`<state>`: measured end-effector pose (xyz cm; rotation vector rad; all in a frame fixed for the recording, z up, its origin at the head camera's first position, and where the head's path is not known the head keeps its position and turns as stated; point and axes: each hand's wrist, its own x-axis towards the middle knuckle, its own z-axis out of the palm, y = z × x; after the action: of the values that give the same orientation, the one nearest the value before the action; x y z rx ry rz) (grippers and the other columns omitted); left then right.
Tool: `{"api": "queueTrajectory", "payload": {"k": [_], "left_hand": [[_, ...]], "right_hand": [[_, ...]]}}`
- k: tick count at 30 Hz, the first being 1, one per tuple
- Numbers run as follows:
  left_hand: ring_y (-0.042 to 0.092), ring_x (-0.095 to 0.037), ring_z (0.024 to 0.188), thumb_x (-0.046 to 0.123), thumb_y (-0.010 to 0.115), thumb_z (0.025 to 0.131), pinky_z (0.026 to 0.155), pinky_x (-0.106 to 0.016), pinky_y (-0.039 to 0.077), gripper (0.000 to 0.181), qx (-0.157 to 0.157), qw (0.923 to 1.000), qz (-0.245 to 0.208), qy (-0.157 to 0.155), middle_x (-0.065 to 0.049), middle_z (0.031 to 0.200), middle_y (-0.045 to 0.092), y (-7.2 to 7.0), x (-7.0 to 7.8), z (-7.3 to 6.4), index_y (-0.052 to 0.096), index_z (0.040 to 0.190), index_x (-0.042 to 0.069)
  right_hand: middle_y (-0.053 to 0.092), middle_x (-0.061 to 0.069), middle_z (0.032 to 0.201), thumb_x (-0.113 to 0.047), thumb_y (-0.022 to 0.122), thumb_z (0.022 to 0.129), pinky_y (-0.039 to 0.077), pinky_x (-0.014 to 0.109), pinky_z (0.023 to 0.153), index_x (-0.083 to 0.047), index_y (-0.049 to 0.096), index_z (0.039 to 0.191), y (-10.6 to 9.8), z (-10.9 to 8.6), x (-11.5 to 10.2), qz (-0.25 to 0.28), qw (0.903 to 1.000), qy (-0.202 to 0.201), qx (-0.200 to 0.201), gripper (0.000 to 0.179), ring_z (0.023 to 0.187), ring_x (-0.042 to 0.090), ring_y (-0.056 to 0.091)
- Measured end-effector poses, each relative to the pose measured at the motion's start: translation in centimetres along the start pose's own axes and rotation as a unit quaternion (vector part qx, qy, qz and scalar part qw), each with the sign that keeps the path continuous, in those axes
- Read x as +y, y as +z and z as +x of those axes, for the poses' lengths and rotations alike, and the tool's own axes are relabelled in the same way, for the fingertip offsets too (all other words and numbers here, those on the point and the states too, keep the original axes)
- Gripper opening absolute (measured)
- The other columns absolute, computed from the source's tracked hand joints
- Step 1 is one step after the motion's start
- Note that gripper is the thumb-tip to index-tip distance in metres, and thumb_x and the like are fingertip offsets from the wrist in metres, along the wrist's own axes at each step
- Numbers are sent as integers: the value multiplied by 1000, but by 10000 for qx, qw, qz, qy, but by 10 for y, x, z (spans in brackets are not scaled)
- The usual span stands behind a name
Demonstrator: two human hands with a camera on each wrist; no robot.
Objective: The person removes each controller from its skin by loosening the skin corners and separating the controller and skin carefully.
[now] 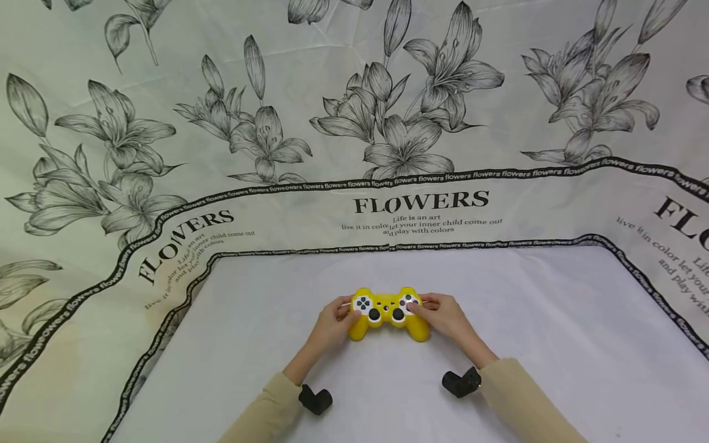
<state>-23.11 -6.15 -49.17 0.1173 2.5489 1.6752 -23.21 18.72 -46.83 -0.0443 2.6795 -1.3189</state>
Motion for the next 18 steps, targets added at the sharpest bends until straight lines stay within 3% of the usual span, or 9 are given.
{"api": "queueTrajectory", "payload": {"k": [6,18], "left_hand": [[63,-22,111,21,63,94,93,-34,53,38,42,10000,-8,2,-13,123,65,1,2,1,56,129,10],[61,-23,113,19,64,93,96,-35,51,39,112,9998,-78,128,-10,124,62,-4,3,-2,55,130,12]], "right_hand": [[57,31,127,-43,60,93,54,42,90,11,50,131,-1,1,3,92,9999,-58,-8,67,116,41,57],[60,27,126,-40,62,92,52,42,93,10,50,131,2,-1,0,307,9993,-219,61,64,113,37,60]]}}
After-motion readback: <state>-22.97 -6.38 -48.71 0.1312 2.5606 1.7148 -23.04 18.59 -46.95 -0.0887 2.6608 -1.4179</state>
